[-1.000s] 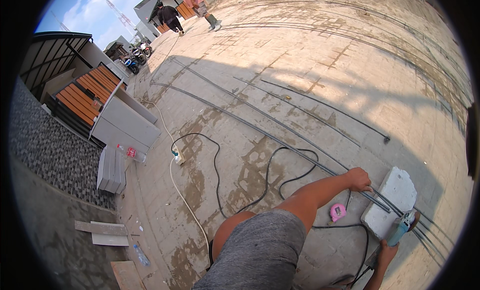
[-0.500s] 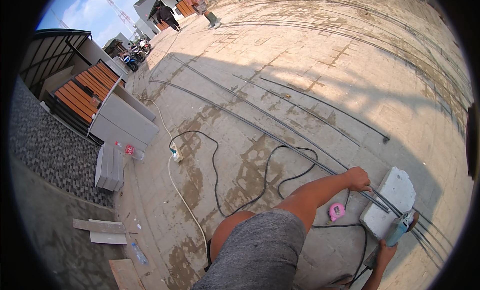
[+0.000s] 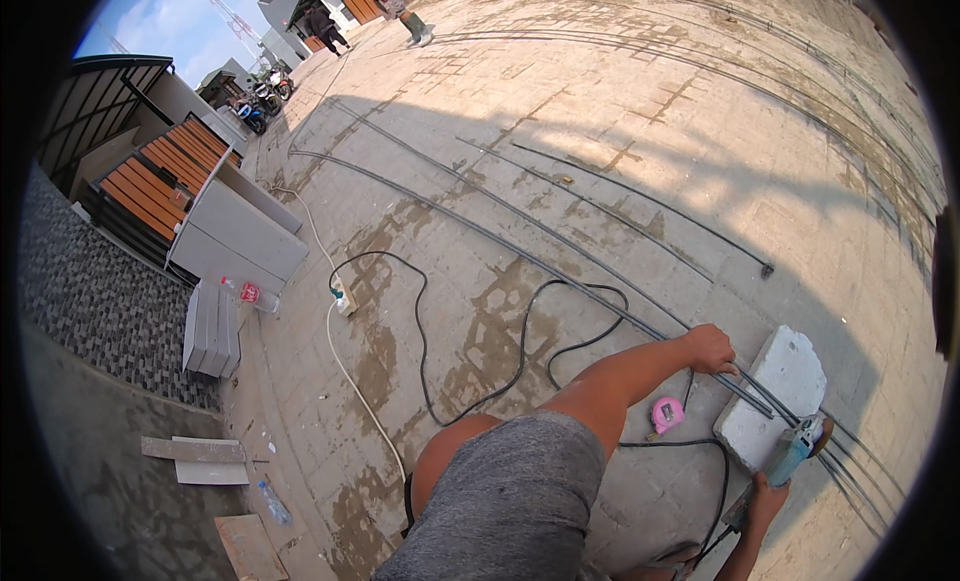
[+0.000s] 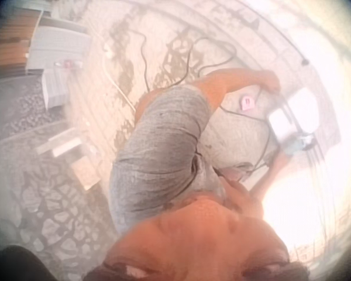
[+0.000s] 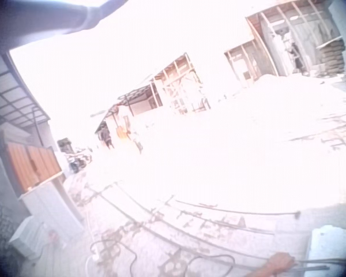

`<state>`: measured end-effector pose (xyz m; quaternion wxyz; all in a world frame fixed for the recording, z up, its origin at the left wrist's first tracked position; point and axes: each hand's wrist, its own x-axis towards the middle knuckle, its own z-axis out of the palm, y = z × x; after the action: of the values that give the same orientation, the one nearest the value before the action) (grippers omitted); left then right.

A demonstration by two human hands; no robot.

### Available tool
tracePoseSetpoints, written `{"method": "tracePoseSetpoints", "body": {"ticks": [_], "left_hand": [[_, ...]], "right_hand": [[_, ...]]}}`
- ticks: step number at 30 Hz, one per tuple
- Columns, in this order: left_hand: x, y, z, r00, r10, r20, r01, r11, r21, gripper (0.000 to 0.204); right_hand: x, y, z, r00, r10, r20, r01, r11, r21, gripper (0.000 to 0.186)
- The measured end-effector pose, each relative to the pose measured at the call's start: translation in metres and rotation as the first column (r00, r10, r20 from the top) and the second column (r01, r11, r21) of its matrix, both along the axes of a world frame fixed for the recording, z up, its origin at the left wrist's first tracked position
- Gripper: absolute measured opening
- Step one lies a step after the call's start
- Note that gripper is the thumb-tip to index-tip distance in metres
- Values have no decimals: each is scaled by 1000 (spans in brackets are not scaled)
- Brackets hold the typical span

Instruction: The person aligns several metal rods on a white block and uses an angle grinder to cut them. After cutting, the person picks up a small metal wire and ties the cut rods together.

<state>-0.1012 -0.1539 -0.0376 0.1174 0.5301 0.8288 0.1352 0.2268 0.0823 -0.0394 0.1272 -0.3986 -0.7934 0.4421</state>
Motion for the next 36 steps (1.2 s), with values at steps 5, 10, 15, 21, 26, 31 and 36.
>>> {"method": "tracePoseSetpoints", "body": {"ticks": [5,10,15,21,26,31,36], "left_hand": [[0,0,-3,1000,-1,2,1,1000,10,59],[-1,2,-7,1000,7,13,-7,1000,14,59],[-1,-1,1,999,-30,-12,30,999,15,59],[1,-4,17,998,-41,42,43,999,-27,59],[0,6,23,998,-10,56,18,990,-143,57],[4,8,27,1000,-10,3,10,994,-109,52],[4,11,23,1000,-10,-29,7,994,-111,51]], "right_hand": [[-1,0,6,996,18,87,-11,996,-85,79],[0,0,6,1000,0,18,-1,1000,21,64],[-4,-4,13,996,2,89,3,999,-53,78],[-8,-22,44,997,-1,76,7,997,-76,72],[-11,-30,60,990,-39,135,44,998,-35,73],[-16,-33,70,968,-65,244,77,996,-40,77],[-18,-32,81,956,-51,289,72,995,-64,83]]}}
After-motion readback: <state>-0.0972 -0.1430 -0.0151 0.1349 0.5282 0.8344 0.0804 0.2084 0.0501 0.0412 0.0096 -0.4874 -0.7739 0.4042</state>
